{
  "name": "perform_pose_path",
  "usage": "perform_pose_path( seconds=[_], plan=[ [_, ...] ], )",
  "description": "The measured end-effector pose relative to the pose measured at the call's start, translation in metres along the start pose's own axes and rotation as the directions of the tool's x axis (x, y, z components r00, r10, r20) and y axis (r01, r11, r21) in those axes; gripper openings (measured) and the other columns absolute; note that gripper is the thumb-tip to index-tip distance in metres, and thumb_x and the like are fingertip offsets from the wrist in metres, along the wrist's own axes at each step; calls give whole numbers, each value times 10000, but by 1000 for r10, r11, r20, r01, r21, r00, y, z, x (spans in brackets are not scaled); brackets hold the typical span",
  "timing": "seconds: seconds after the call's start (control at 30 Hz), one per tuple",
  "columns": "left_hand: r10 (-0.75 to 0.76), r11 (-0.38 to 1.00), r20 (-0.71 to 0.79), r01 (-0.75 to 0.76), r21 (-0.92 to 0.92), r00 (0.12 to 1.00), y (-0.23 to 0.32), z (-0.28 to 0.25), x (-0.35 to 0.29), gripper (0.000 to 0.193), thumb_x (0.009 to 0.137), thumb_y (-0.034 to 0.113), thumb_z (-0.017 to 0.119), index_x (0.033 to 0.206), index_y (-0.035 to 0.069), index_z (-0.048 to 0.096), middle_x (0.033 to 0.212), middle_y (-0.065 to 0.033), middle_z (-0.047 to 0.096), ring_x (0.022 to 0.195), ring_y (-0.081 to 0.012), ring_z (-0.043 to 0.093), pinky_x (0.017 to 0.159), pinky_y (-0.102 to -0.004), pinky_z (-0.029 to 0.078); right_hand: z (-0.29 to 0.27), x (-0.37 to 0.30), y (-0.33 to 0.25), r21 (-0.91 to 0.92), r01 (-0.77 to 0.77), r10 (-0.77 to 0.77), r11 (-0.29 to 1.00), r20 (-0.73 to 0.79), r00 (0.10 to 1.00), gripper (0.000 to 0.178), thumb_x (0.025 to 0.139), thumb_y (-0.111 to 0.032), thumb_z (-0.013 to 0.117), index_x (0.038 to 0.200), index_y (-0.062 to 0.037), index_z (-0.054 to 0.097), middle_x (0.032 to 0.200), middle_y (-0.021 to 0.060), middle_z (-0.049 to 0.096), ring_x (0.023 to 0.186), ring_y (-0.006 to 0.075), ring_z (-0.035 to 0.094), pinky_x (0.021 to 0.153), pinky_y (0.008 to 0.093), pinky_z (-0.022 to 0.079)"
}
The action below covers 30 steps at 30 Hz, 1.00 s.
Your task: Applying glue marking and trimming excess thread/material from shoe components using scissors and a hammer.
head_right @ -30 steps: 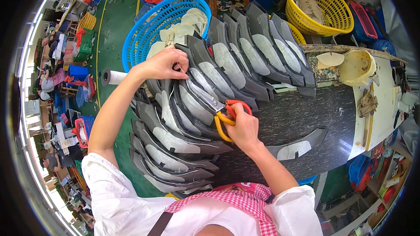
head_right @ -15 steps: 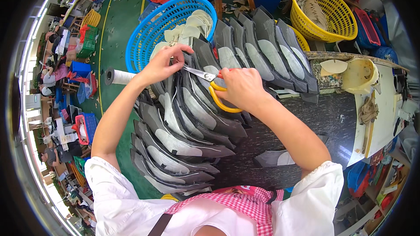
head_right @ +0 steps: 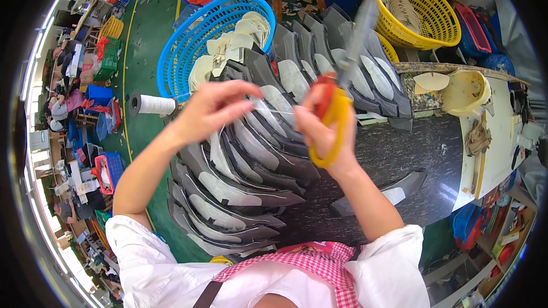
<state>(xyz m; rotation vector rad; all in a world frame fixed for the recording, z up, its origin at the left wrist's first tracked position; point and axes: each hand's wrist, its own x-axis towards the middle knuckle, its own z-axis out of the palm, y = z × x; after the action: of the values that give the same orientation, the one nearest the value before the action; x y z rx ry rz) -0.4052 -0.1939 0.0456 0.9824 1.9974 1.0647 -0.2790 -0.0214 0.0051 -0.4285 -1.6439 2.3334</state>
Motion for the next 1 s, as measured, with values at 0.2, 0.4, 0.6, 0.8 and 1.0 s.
perform_pose_path(
  seconds=[0.2, 0.4, 0.6, 0.8, 1.0],
  plan=[
    [-11, 989, 5, 10, 148, 1000, -49, -42, 39, 154, 736, 167, 673, 728, 22, 620, 602, 19, 486, 539, -63, 402, 499, -234, 322, -37, -34, 37, -350, -167, 146, 922, -87, 986, 173, 801, -76, 602, 811, -55, 431, 686, 28, 534, 561, 96, 557, 446, 217, 415],
    [76, 876, 204, -163, 454, 976, -85, -26, 66, 180, 646, 188, 701, 658, 46, 592, 570, -44, 444, 547, -178, 460, 531, -308, 373, -28, -31, 71, -840, 67, -90, 538, 22, 996, 224, 723, -132, 662, 836, -78, 476, 626, 120, 578, 596, 296, 599, 498, 347, 451],
    [162, 767, 120, -201, 610, 980, -88, -27, 67, 245, 656, 182, 710, 809, 76, 551, 568, -33, 462, 569, -187, 491, 559, -319, 389, -63, -29, 70, -947, 191, -139, 258, 159, 977, 346, 696, -258, 692, 947, -92, 522, 639, 64, 592, 530, 252, 590, 468, 342, 441],
    [-55, 958, 50, 39, 283, 997, -87, -52, 53, 290, 722, 94, 613, 992, 70, 511, 652, -17, 552, 644, -111, 529, 605, -278, 399, -42, 35, 10, -882, 471, -113, 13, 467, 877, 456, 666, -452, 674, 913, -84, 568, 745, 46, 607, 671, 202, 613, 563, 322, 464],
    [42, 943, -35, -28, 332, 998, -94, -29, 63, 269, 724, 18, 556, 986, 57, 512, 626, -38, 532, 608, -149, 529, 587, -290, 413, 4, 83, 8, -822, 521, 191, -230, 486, 853, 421, 682, -452, 644, 763, -47, 557, 614, 48, 606, 600, 205, 620, 582, 302, 460]
  ],
)
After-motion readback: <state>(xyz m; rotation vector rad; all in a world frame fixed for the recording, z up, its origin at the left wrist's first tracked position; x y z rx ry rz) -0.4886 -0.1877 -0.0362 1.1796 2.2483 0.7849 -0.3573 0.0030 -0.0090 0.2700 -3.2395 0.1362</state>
